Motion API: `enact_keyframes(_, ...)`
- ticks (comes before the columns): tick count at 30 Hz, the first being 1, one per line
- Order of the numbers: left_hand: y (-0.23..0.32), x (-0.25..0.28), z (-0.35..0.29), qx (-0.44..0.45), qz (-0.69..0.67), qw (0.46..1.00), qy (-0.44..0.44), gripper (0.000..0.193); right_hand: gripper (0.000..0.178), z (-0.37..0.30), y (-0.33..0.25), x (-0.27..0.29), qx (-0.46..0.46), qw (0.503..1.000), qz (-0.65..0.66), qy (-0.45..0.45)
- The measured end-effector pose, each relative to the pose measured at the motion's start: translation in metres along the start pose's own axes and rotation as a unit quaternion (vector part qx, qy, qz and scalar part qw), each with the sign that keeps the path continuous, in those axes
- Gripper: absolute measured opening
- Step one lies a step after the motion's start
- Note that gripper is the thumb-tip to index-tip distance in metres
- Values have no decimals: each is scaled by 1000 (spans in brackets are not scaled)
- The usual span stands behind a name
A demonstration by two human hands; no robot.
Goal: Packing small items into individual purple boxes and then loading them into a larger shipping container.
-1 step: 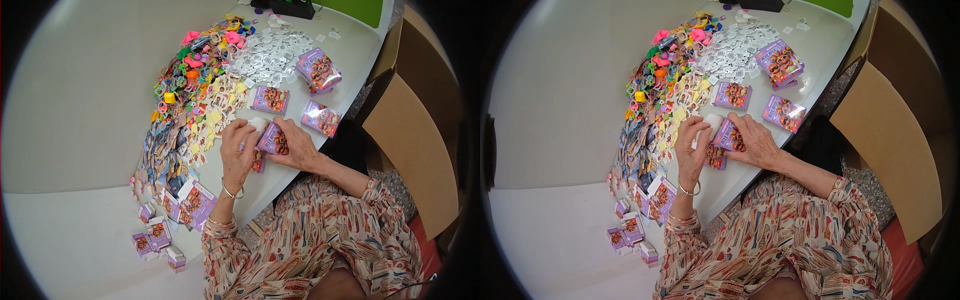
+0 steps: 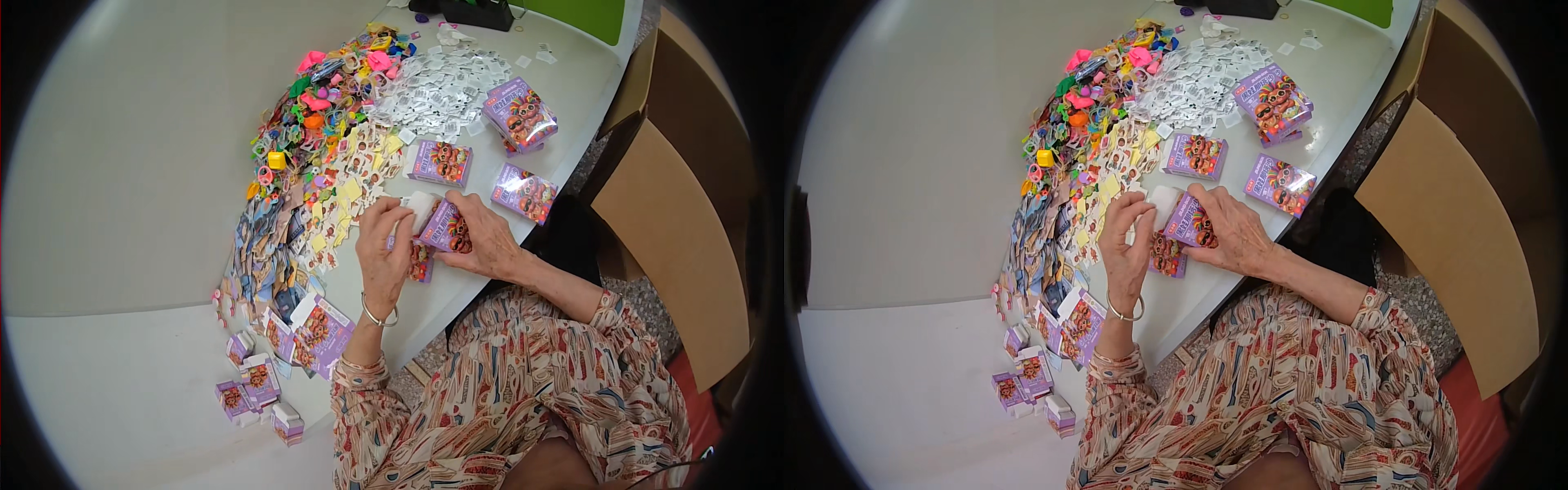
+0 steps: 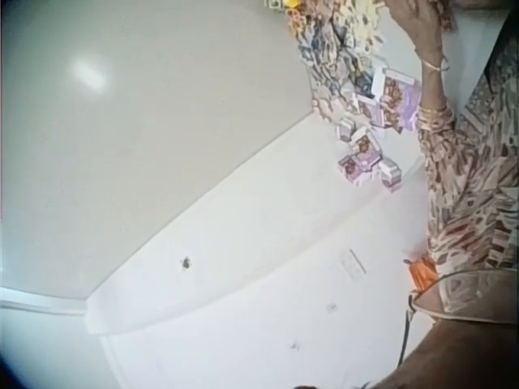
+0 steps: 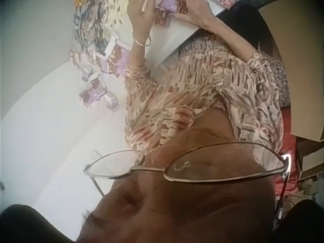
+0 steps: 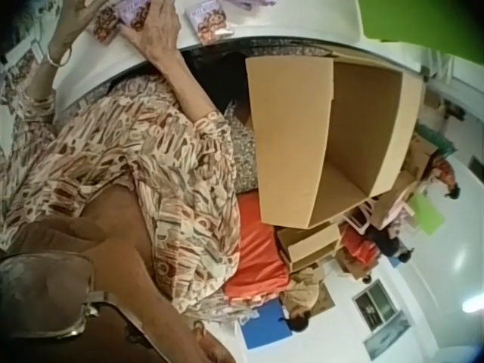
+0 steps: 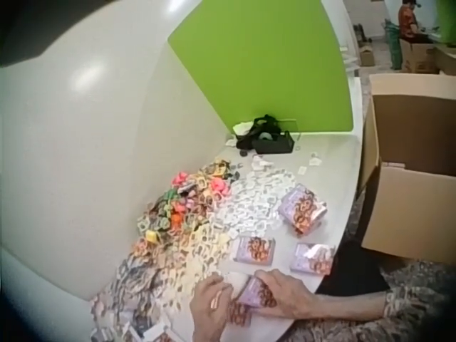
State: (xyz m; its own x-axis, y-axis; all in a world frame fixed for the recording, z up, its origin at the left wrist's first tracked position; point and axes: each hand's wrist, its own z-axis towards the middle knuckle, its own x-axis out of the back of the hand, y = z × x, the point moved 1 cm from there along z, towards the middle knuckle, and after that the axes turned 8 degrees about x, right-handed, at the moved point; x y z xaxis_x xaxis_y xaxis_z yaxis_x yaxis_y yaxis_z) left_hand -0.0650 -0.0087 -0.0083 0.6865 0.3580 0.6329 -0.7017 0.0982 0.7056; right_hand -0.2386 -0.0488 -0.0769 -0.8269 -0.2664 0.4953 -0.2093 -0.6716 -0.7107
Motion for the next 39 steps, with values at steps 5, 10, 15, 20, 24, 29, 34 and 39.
enact_keyframes(5, -4, -6, -24, 203, -278, 939, 8, 14, 99, 2, -3, 6, -17, 1000, 17, -11)
enact_keyframes(10, -10, -11, -26, 366, -503, 774, -117, 19, 103, 3, -5, 8, -25, 999, 23, -33)
enact_keyframes(15, -8, -14, -18, 435, -494, 723, -212, 22, 84, 4, 1, 11, -34, 995, 85, -28)
enact_keyframes(20, -14, -20, -16, 463, -497, 686, -260, 25, 73, 4, 3, 19, 16, 996, 70, -53)
enact_keyframes(24, -1, -21, -19, 457, -486, 701, -253, 32, 67, 6, -1, 25, 48, 995, 42, -80)
enact_keyframes(29, 10, -27, -38, 286, -275, 903, -163, 39, 73, 12, -5, 31, 19, 994, 33, -101)
enact_keyframes(34, 22, -34, -47, 59, -63, 990, -109, 39, 76, 7, -6, 30, 18, 996, 20, -90)
enact_keyframes(39, 21, -26, -37, 335, -261, 893, -150, 31, 80, 1, -8, 26, 32, 995, -17, -95)
